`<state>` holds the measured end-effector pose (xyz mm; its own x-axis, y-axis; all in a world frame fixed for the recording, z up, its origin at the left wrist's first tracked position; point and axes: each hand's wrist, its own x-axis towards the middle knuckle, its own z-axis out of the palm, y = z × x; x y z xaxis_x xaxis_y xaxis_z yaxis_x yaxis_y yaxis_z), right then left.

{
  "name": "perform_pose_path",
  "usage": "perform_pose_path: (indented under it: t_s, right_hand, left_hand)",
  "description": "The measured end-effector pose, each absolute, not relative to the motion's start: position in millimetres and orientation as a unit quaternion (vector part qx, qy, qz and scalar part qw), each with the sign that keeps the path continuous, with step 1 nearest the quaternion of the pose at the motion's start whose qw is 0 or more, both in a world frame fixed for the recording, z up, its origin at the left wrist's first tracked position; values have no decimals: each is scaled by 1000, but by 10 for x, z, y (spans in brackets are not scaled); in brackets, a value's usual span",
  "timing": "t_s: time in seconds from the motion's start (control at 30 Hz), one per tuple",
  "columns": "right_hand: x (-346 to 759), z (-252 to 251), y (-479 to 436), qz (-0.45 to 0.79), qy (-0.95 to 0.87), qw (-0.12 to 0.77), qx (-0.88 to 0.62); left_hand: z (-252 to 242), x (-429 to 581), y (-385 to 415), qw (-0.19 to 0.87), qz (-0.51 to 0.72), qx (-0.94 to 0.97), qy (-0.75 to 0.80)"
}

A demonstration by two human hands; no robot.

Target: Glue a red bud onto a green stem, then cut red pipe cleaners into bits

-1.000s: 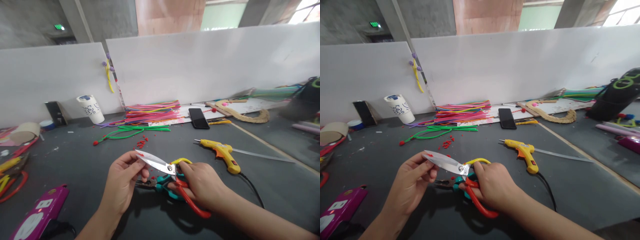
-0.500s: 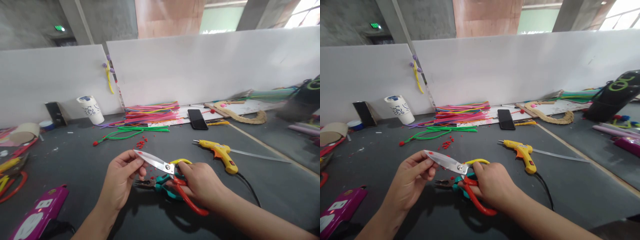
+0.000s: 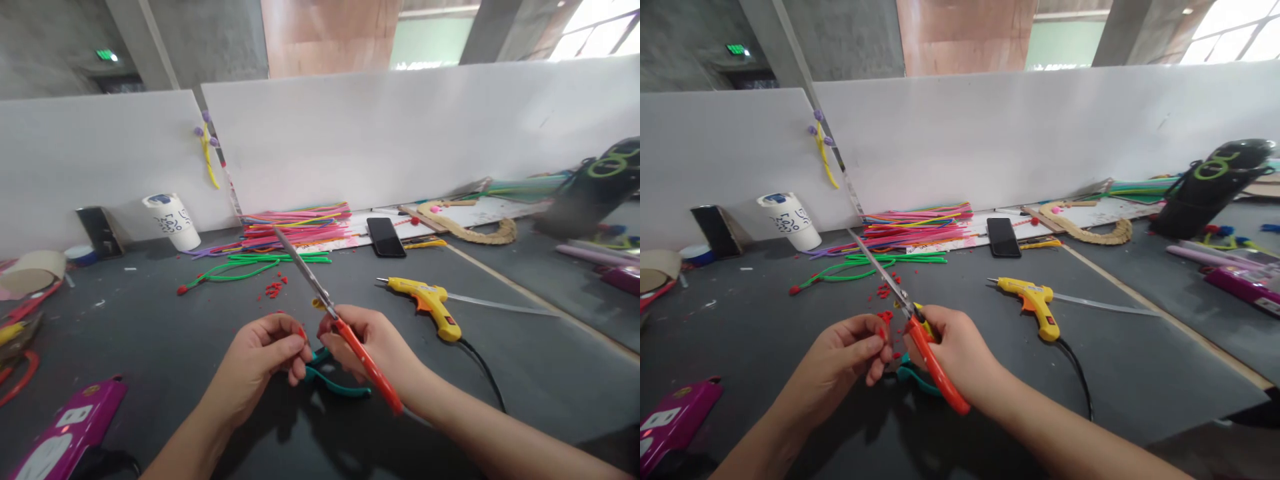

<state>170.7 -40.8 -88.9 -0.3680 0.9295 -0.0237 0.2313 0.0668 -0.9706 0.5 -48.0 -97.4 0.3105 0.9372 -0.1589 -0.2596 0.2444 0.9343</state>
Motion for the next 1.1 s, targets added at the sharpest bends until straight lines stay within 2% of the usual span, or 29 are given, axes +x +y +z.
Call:
perform_pose_path:
  t_s: [0.1, 0.2, 0.47, 0.7, 0.93, 1.1]
  right_hand:
    - [1672, -846, -386, 594, -600, 337, -416]
    - [1659, -843, -368, 616, -590, 338, -397]
    - [1667, -861, -363, 586, -630, 314, -403]
    - [1635, -880, -357, 558, -625, 320, -443]
    - [1626, -940, -331, 516, -662, 339, -425]
    - [1634, -952, -314, 476, -695, 316, -437]
  left_hand:
    - [-979, 9, -487, 698, 392, 453, 393]
    - [-976, 10, -489, 697, 368, 466, 402]
    - [-975, 42, -489, 671, 346, 491, 434]
    - [-930, 73, -488, 584, 425, 507, 472]
    - [-953, 108, -509, 546, 370, 564, 497]
    - [-974, 77, -502, 536, 368, 587, 483]
